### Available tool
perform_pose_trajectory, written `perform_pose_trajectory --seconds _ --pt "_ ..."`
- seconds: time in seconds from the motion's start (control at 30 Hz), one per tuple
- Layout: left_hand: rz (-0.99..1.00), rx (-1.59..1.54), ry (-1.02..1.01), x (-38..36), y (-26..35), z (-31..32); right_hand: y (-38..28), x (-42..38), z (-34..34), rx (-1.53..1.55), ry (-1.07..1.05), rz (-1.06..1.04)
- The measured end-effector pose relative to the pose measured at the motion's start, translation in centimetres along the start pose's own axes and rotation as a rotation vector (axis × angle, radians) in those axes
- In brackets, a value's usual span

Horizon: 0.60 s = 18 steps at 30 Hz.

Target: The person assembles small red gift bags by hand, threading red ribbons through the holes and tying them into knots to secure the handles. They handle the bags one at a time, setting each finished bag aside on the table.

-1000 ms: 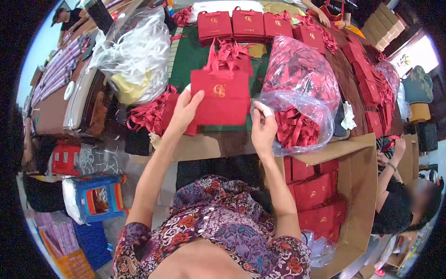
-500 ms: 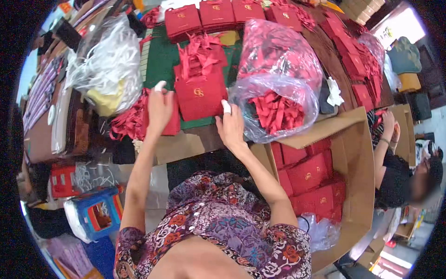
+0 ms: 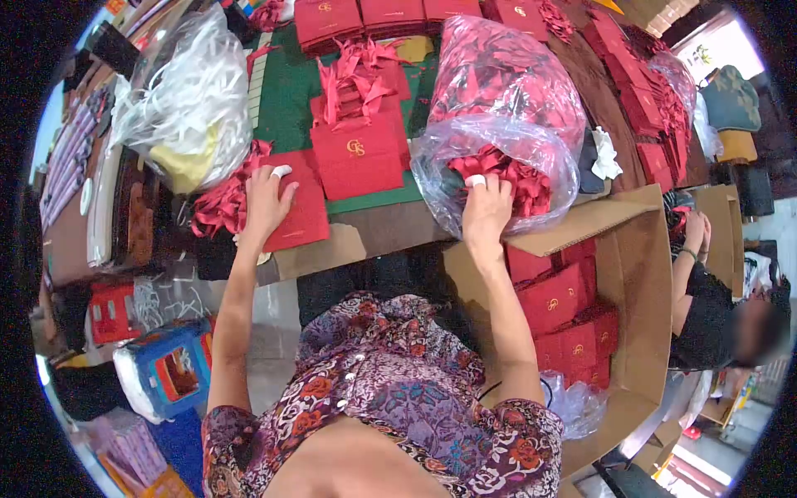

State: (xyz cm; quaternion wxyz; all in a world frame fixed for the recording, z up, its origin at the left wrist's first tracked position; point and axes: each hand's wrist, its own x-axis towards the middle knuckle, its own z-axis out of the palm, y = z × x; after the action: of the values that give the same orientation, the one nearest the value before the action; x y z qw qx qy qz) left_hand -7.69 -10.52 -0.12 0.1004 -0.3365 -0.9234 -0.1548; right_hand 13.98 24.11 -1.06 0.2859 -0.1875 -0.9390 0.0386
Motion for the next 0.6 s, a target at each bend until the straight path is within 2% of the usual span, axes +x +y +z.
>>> perform_pose_trajectory --seconds 0.13,0.17,0.2,0.3,0.47,0.6 --pt "-0.069 -0.078 0.047 -1.8 1.1 -0.7 -1.7 0.8 -2.0 0.040 0.008 -0.036" --pt "-0.010 -0.092 0.142 -2.2 1.1 -0.5 -2.6 0.7 -2.5 0.047 0.003 -0.042" --pt "-0.016 -0.091 0.142 -2.7 1.2 -0.5 -3.9 0.6 -2.9 0.119 0.017 -0.072" --pt "-0.143 -0.189 -0.004 -4.1 2.9 -1.1 -7.4 -0.3 -3.7 0.361 -0.054 -0.088" --pt "-0.198 -0.337 -0.103 -5.1 5.3 -1.2 -12.2 -1.9 -1.9 0.765 -0.140 -0.124" --pt "-0.155 -0.254 -0.150 -6.3 7.9 -1.4 -12.8 -3.3 -1.2 0.609 -0.323 -0.262"
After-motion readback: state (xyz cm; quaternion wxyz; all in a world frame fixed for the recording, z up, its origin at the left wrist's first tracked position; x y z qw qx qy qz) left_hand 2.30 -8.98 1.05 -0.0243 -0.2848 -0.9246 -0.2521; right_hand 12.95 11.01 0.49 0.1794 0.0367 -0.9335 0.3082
